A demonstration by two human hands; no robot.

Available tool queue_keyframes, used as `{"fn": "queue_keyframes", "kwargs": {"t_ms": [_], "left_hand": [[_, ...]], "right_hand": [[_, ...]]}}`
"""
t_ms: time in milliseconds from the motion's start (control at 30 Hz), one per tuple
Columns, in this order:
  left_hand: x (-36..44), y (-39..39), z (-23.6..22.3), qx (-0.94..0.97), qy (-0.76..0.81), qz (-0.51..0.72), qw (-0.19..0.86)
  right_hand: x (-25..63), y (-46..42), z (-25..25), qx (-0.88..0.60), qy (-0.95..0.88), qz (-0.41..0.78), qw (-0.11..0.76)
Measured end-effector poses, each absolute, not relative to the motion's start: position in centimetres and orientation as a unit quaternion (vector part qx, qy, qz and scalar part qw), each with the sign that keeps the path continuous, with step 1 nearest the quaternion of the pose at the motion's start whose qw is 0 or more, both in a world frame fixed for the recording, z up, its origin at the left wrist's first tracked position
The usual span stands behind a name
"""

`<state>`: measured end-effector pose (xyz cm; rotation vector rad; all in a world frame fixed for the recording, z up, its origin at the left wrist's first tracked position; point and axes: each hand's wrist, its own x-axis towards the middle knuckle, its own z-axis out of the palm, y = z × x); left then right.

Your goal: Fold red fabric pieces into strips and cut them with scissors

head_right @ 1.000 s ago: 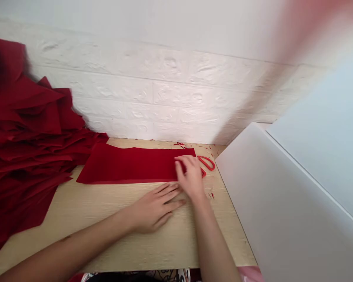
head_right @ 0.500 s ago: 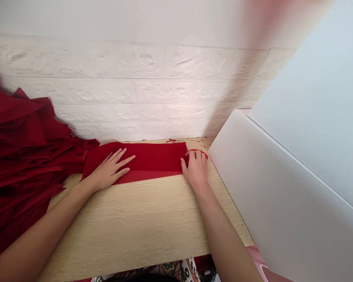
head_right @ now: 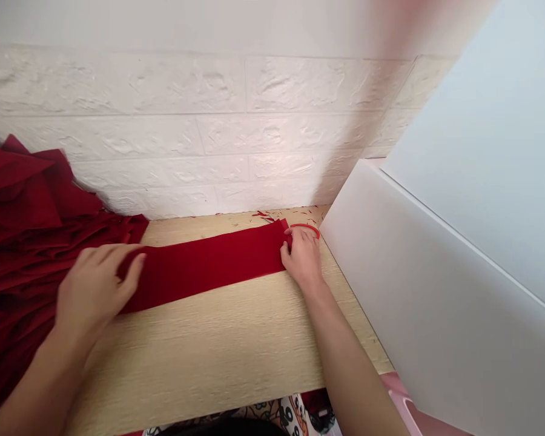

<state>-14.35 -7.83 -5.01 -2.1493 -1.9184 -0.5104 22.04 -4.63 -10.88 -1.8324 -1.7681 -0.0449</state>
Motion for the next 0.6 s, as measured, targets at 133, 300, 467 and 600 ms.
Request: {"fn": "queue_keyframes", "kwargs": {"t_ms": [133, 300, 467, 600], "left_hand": [[-15.7, -9.6, -5.4, -0.611, -0.787, -0.081, 0.042], [-16.1, -9.1, -7.2, -0.596, -0.797, -0.094, -0.027], [-16.0, -8.4, -7.1, -0.565, -0.812, -0.126, -0.071], [-15.6, -8.8, -7.1, -0.538, -0.810, -0.195, -0.127]], "right_hand": [[21.8, -4.7, -10.7, -0.693, -0.667, -0.017, 0.273], [21.7, -4.9, -10.5, -0.687, -0.672, -0.015, 0.275], [21.6, -5.0, -10.6, -0.708, -0.656, -0.004, 0.263], [21.5, -4.8, -10.7, -0.729, -0.632, -0.001, 0.262]]}}
